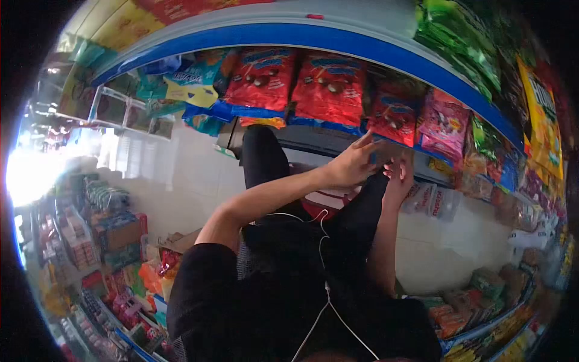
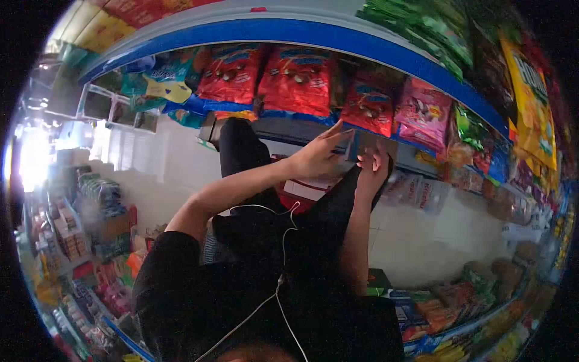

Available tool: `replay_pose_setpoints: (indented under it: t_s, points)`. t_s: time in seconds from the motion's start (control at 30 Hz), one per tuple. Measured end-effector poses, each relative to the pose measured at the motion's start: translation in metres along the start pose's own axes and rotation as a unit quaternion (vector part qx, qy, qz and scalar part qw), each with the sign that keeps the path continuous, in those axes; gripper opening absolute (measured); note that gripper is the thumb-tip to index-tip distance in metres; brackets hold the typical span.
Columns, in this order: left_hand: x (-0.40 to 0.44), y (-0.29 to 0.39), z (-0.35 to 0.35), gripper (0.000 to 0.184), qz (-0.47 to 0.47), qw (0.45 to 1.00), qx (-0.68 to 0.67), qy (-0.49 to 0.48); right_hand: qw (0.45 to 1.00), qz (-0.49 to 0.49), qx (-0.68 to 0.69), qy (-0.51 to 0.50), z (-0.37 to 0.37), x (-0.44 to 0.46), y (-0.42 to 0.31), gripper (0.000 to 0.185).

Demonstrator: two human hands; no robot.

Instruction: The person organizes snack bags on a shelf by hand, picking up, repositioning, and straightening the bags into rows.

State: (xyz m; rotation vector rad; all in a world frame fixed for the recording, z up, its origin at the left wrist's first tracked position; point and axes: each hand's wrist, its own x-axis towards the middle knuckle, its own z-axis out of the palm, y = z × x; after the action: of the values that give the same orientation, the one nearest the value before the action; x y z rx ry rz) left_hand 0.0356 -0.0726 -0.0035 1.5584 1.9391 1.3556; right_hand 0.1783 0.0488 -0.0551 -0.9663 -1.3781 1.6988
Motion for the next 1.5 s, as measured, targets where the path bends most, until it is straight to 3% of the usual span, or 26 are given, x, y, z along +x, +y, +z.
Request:
replay_pose_setpoints:
  t_s: [0.07,0.13,0.17,0.2,0.3,0.4,0.57,0.6,0.7,0.8,0.9,1.0,1.1,1.2,1.3,1.33,1.43,1.5]
  points:
    - [-0.025,0.023,-0.050,0.053,-0.018,1.000,0.003,0.001,0.997,-0.045,-0.001,-0.065,0.019,0.001,-0.007,0.035]
    - [-0.042,0.021,-0.098,0.048,-0.111,0.990,0.022,0.083,0.991,-0.067,-0.015,-0.115,0.047,0.000,-0.024,0.033]
    - [-0.045,0.017,-0.126,0.044,-0.058,0.977,0.122,0.165,0.988,-0.065,-0.031,-0.136,0.073,-0.004,-0.044,0.032]
    - [-0.049,0.007,-0.148,0.042,-0.066,0.957,0.145,0.243,0.984,-0.063,-0.047,-0.158,0.097,-0.008,-0.060,0.032]
    - [-0.066,-0.024,-0.209,0.038,-0.095,0.903,0.256,0.332,0.966,-0.131,-0.059,-0.215,0.156,-0.012,-0.077,0.035]
    - [-0.068,-0.021,-0.227,0.036,-0.105,0.909,0.179,0.360,0.931,-0.256,-0.217,-0.144,0.165,0.002,-0.091,0.036]
    - [-0.033,-0.005,-0.205,0.033,-0.105,0.943,0.055,0.311,0.879,-0.341,-0.329,-0.050,0.148,0.059,-0.051,0.043]
    - [-0.022,-0.017,-0.200,0.033,-0.099,0.943,0.128,0.289,0.864,-0.368,-0.343,-0.029,0.148,0.066,-0.050,0.045]
    - [0.012,-0.022,-0.183,0.045,-0.014,0.944,0.244,0.223,0.933,-0.195,-0.215,-0.214,0.150,0.074,-0.054,0.053]
    - [0.022,-0.043,-0.160,0.065,-0.067,0.901,0.382,0.192,0.946,-0.160,-0.176,-0.221,0.151,0.076,-0.038,0.056]
    - [0.026,-0.048,-0.148,0.073,-0.117,0.882,0.423,0.173,0.900,-0.253,-0.297,-0.195,0.144,0.077,-0.037,0.044]
    - [0.028,-0.044,-0.145,0.072,-0.124,0.895,0.401,0.151,0.884,-0.320,-0.289,-0.180,0.145,0.074,-0.037,0.042]
    - [0.032,-0.032,-0.143,0.072,-0.063,0.902,0.394,0.166,0.889,-0.319,-0.274,-0.182,0.138,0.069,-0.040,0.042]
    - [0.036,-0.009,-0.126,0.066,-0.010,0.943,0.281,0.177,0.905,-0.302,-0.202,-0.223,0.111,0.075,-0.044,0.041]
    - [0.042,0.007,-0.095,0.064,0.007,0.959,0.229,0.166,0.966,-0.166,-0.100,-0.170,0.079,0.053,-0.068,0.044]
    - [0.042,0.022,-0.085,0.062,-0.049,0.974,0.185,0.119,0.977,-0.124,-0.080,-0.154,0.064,0.056,-0.059,0.045]
    - [0.052,0.019,-0.045,0.062,-0.077,0.988,0.115,0.065,0.990,-0.009,-0.012,-0.141,0.015,0.068,-0.024,0.046]
    - [0.057,0.009,-0.019,0.062,-0.043,0.994,0.043,0.090,0.985,0.043,0.023,-0.167,-0.004,0.070,-0.014,0.047]
